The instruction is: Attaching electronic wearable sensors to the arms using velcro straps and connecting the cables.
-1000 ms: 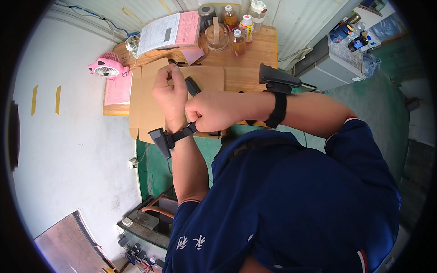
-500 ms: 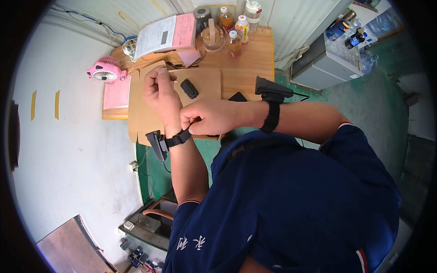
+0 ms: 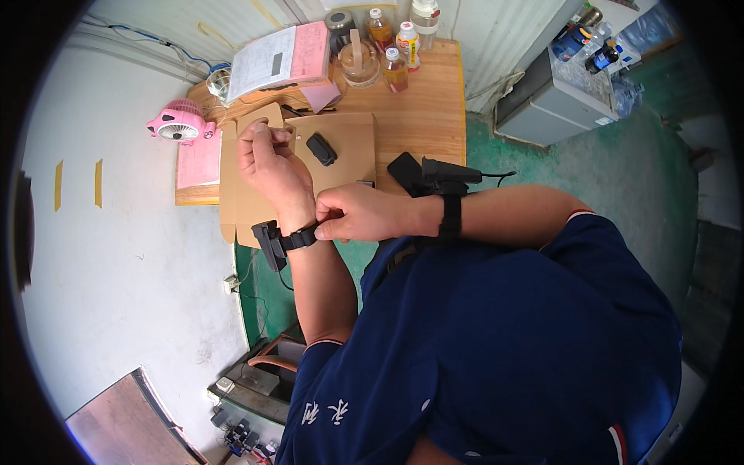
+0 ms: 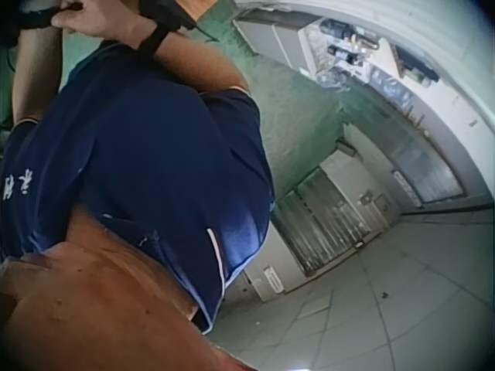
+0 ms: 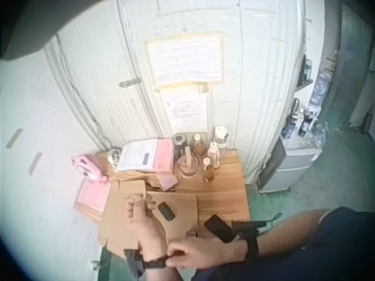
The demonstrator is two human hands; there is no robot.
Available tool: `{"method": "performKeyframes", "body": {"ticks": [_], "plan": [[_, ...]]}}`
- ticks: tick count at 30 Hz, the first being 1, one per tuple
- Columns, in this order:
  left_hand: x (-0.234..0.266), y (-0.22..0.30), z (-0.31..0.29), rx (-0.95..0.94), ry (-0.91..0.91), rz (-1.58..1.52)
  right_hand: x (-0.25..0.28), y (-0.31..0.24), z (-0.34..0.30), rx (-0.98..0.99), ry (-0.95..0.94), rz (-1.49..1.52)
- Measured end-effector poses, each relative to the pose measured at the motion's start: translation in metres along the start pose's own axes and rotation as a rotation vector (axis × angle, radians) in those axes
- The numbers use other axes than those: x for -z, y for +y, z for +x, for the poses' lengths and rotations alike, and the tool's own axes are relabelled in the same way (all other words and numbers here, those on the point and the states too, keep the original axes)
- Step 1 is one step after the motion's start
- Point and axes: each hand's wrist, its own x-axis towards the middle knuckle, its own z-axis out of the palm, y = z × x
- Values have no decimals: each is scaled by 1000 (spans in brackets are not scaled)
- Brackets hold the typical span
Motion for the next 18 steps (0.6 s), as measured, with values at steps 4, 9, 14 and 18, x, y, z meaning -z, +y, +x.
{"method": "performKeyframes", "body": {"ticks": [4,9,14,18], "plan": [[-3,1,-5,-3,-10,73,-6,6,-1,94,86,-80],[2,-5,-12,-24,-53,265,-12,2,-7,176,112,-172],[10,-12,-17,17,-102,385,-16,-4,-15,226,88,-155],[19,-22,-16,-77,-122,538,-20,-13,-24,222,117,-125]]}}
